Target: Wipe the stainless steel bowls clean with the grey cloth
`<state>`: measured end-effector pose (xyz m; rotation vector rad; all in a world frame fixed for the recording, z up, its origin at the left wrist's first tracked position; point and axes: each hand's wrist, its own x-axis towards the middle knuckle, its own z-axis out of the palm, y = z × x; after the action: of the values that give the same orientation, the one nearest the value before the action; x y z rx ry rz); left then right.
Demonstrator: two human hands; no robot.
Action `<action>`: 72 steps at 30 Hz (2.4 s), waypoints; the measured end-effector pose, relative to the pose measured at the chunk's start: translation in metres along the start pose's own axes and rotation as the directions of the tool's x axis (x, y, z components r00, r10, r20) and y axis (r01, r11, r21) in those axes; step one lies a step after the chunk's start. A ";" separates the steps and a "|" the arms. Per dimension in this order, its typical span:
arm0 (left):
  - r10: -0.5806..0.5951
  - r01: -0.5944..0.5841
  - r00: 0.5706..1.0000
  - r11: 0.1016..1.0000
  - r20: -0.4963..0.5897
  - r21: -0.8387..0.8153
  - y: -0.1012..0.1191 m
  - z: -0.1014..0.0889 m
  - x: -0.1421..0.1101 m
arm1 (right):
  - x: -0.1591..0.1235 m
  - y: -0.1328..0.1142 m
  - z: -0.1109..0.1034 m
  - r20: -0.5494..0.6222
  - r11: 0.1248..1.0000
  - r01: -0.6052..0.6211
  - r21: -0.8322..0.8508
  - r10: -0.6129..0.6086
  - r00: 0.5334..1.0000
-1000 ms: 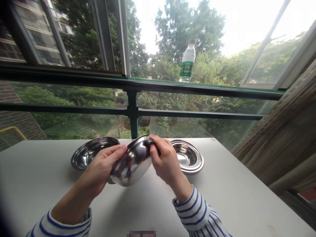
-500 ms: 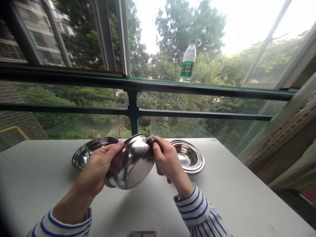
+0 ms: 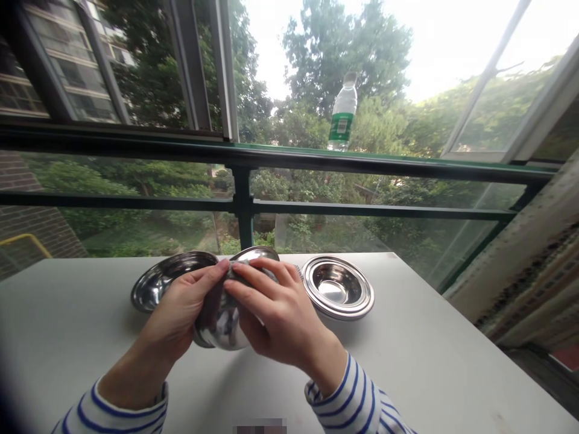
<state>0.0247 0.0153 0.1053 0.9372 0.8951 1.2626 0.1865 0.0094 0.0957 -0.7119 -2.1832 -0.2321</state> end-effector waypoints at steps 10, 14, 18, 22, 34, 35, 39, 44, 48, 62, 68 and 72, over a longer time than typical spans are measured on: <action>-0.019 -0.017 0.984 0.980 -0.177 -0.199 0.004 -0.002 0.003 | -0.003 0.006 0.012 -0.159 0.966 -0.235 0.105 0.249 0.955; -0.026 -0.018 0.986 0.967 -0.168 -0.256 0.007 -0.001 0.003 | -0.001 -0.010 0.010 -0.044 0.999 0.034 -0.025 -0.035 0.998; -0.027 -0.018 0.983 0.971 -0.184 -0.238 0.006 0.001 0.004 | -0.004 0.013 0.016 -0.171 0.980 -0.199 0.030 0.201 0.965; 0.000 -0.038 0.990 0.963 -0.142 -0.266 0.003 0.004 0.003 | -0.007 0.025 0.022 -0.202 0.894 -0.418 0.161 0.445 0.873; 0.029 -0.033 0.999 0.988 -0.029 -0.154 0.001 0.004 0.002 | -0.007 0.012 0.023 -0.262 0.974 -0.216 0.066 0.226 0.938; 0.017 -0.020 1.000 0.991 -0.020 -0.131 0.000 0.004 0.002 | -0.008 0.017 0.023 -0.280 0.945 -0.304 0.118 0.325 0.903; 0.034 -0.034 0.999 0.998 -0.005 -0.057 0.001 0.004 0.000 | -0.007 0.015 0.019 -0.216 0.944 -0.305 0.128 0.327 0.920; 0.097 -0.097 0.995 0.995 0.025 -0.021 0.006 0.005 -0.002 | -0.003 0.001 0.010 -0.082 1.000 -0.012 0.000 0.012 0.997; 0.041 -0.043 0.997 0.999 0.058 0.019 0.004 0.004 -0.003 | -0.003 0.014 0.011 -0.181 0.969 -0.226 0.100 0.241 0.954; 0.003 -0.010 0.996 0.997 0.086 0.079 0.004 0.002 -0.002 | -0.004 0.014 0.009 -0.098 0.973 -0.206 0.099 0.216 0.972; 0.026 -0.034 0.998 0.991 0.060 0.127 0.007 0.003 -0.005 | -0.003 0.011 0.002 -0.102 0.970 -0.222 0.104 0.232 0.967; 0.077 -0.087 0.994 0.985 0.072 0.152 0.009 0.002 -0.005 | -0.001 0.000 0.001 -0.071 0.998 -0.045 0.043 0.048 0.996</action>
<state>0.0232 0.0106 0.1143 1.1423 0.9198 1.2371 0.1865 0.0093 0.0948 -0.7195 -2.0945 -0.1855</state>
